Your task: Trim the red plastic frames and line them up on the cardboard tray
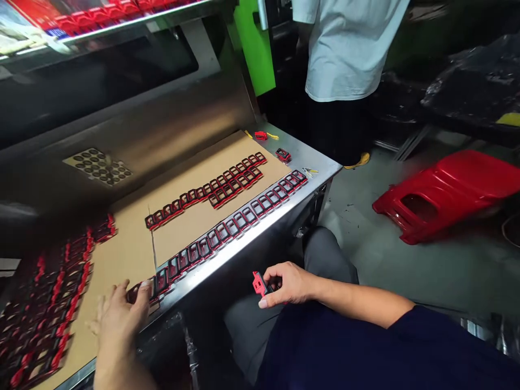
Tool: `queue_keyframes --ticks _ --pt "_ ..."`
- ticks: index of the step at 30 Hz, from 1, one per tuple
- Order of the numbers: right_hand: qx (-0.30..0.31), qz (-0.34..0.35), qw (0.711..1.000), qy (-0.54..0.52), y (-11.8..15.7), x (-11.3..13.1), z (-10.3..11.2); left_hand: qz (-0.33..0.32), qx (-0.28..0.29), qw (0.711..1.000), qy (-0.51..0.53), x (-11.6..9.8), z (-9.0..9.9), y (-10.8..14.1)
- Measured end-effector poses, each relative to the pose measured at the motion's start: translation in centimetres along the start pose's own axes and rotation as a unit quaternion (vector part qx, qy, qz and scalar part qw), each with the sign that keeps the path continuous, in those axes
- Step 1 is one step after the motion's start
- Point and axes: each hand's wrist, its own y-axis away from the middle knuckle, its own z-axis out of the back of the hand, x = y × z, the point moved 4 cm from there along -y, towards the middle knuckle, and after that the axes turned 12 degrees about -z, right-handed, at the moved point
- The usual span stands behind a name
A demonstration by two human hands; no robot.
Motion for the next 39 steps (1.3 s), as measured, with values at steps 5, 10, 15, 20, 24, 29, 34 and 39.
queue_keyframes --ticks 5,10,15,20,24,29,34,39 --pt "-0.084 0.081 0.993 0.027 -0.4 2.4 2.1 -0.106 -0.077 0.983 0.127 -10.0 1.6 -2.0" --pt "-0.201 0.146 0.969 0.01 0.5 5.4 5.9 -0.2 0.007 0.975 0.099 -21.2 -0.3 -10.2" --pt "-0.215 0.088 0.972 -0.039 1.9 3.2 6.4 -0.131 -0.006 0.989 0.073 -30.3 -3.0 -16.7" --pt "-0.173 0.002 0.978 -0.116 2.7 -0.9 5.0 0.049 -0.018 0.996 0.076 -34.3 -5.6 -19.5" --pt "-0.16 -0.002 0.978 -0.138 3.3 -2.0 5.2 0.12 0.002 0.989 0.088 -34.9 -6.9 -20.7" --pt "-0.147 -0.009 0.975 -0.167 3.5 -2.8 5.8 0.139 0.019 0.987 0.085 -35.3 -7.1 -21.4" --pt "-0.155 -0.006 0.976 -0.155 3.5 -3.5 6.0 0.148 0.025 0.986 0.075 -34.9 -7.2 -21.5" --pt "-0.169 -0.006 0.976 -0.135 3.5 -3.6 5.9 0.173 0.041 0.981 0.081 -33.8 -7.6 -21.5"
